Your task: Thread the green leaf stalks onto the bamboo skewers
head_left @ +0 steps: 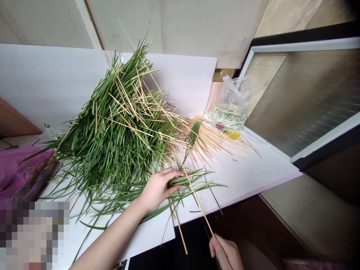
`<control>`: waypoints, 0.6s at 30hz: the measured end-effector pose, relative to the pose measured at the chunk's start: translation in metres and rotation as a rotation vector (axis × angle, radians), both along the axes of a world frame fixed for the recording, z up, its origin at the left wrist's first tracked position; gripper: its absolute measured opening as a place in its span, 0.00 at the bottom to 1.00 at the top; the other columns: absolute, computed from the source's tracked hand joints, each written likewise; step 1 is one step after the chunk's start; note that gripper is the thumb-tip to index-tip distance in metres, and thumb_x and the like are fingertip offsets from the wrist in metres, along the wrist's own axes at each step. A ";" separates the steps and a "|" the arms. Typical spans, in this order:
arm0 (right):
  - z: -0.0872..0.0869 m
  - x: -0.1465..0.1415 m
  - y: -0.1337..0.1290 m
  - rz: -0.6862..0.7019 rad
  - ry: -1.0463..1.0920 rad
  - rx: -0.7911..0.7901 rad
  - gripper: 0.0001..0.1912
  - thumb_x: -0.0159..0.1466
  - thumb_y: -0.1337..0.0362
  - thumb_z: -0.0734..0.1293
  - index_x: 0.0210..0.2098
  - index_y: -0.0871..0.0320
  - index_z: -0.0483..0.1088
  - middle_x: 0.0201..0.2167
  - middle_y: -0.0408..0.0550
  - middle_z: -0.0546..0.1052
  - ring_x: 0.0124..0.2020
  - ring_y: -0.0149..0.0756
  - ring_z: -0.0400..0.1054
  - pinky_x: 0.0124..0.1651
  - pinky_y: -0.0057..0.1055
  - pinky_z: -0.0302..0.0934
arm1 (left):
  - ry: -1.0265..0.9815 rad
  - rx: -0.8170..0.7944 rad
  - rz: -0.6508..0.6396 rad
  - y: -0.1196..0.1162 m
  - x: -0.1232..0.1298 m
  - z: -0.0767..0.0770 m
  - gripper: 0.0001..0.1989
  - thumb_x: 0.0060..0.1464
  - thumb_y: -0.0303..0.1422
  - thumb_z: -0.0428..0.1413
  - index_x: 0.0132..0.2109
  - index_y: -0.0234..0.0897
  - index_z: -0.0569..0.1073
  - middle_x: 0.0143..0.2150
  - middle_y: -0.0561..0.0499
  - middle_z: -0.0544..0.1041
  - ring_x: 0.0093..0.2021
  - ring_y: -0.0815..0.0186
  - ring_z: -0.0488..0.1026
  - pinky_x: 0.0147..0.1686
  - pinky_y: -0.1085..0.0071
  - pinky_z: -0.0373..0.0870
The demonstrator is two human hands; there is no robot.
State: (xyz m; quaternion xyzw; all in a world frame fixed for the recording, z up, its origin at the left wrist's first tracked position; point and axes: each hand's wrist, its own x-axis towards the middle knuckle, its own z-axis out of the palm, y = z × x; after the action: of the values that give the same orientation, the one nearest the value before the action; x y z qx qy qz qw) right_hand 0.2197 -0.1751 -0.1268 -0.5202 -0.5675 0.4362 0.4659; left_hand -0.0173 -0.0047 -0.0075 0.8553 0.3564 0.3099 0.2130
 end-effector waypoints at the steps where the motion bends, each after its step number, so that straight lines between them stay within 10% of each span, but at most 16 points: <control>1: 0.000 0.000 0.000 -0.002 -0.003 0.003 0.30 0.76 0.47 0.54 0.22 0.55 0.60 0.19 0.38 0.55 0.20 0.32 0.49 0.26 0.31 0.45 | 0.010 0.038 0.001 -0.001 0.000 0.000 0.13 0.61 0.33 0.61 0.52 0.41 0.75 0.48 0.48 0.79 0.47 0.63 0.77 0.48 0.68 0.72; 8: -0.003 0.000 0.000 0.001 -0.006 0.023 0.29 0.77 0.48 0.54 0.22 0.55 0.60 0.19 0.38 0.56 0.20 0.32 0.50 0.26 0.31 0.46 | 0.008 0.251 0.041 -0.003 0.000 0.000 0.09 0.64 0.31 0.56 0.50 0.42 0.77 0.44 0.48 0.78 0.45 0.62 0.74 0.47 0.66 0.70; 18: -0.007 0.002 0.000 0.016 -0.034 0.018 0.29 0.77 0.49 0.53 0.22 0.55 0.59 0.19 0.39 0.58 0.21 0.33 0.54 0.28 0.32 0.47 | -0.132 -0.085 0.075 0.002 0.001 0.006 0.07 0.59 0.28 0.58 0.44 0.39 0.79 0.37 0.51 0.77 0.37 0.66 0.74 0.37 0.72 0.69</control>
State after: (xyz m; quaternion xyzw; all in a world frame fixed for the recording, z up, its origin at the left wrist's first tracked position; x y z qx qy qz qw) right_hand 0.2219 -0.1755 -0.1334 -0.5189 -0.5833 0.4258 0.4574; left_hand -0.0165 -0.0025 -0.0018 0.8091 0.3862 0.3581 0.2607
